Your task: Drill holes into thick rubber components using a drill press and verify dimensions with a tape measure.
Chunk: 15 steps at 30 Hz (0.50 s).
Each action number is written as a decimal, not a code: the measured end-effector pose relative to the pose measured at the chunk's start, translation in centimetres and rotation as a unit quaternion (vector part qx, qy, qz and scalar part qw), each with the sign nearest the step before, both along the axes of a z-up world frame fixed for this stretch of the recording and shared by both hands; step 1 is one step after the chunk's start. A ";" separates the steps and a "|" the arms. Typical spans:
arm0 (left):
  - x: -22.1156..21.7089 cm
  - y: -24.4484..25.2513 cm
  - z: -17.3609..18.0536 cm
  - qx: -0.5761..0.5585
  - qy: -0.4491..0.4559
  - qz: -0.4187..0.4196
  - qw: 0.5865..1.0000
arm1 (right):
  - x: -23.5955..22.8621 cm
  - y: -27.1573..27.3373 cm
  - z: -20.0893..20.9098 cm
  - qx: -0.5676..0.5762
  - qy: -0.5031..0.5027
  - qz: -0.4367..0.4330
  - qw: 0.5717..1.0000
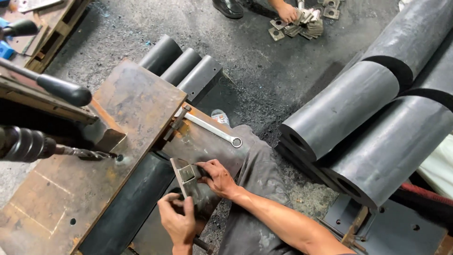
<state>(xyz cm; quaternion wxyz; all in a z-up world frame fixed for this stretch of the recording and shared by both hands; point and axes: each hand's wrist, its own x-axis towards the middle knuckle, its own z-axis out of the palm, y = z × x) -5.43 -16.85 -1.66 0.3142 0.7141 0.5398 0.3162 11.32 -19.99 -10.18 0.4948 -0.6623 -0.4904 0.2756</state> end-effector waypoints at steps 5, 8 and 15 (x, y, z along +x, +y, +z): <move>1.0 -0.3 0.7 0.013 0.122 -0.046 0.991 | 2.4 -1.4 1.5 0.031 -0.041 0.023 0.998; 0.6 0.0 -0.2 0.001 0.144 -0.064 0.987 | 5.8 -3.7 1.6 0.002 -0.138 0.092 0.986; 1.5 0.2 -0.3 0.038 0.197 -0.061 0.978 | 10.1 -6.5 1.5 -0.025 -0.263 -0.002 0.964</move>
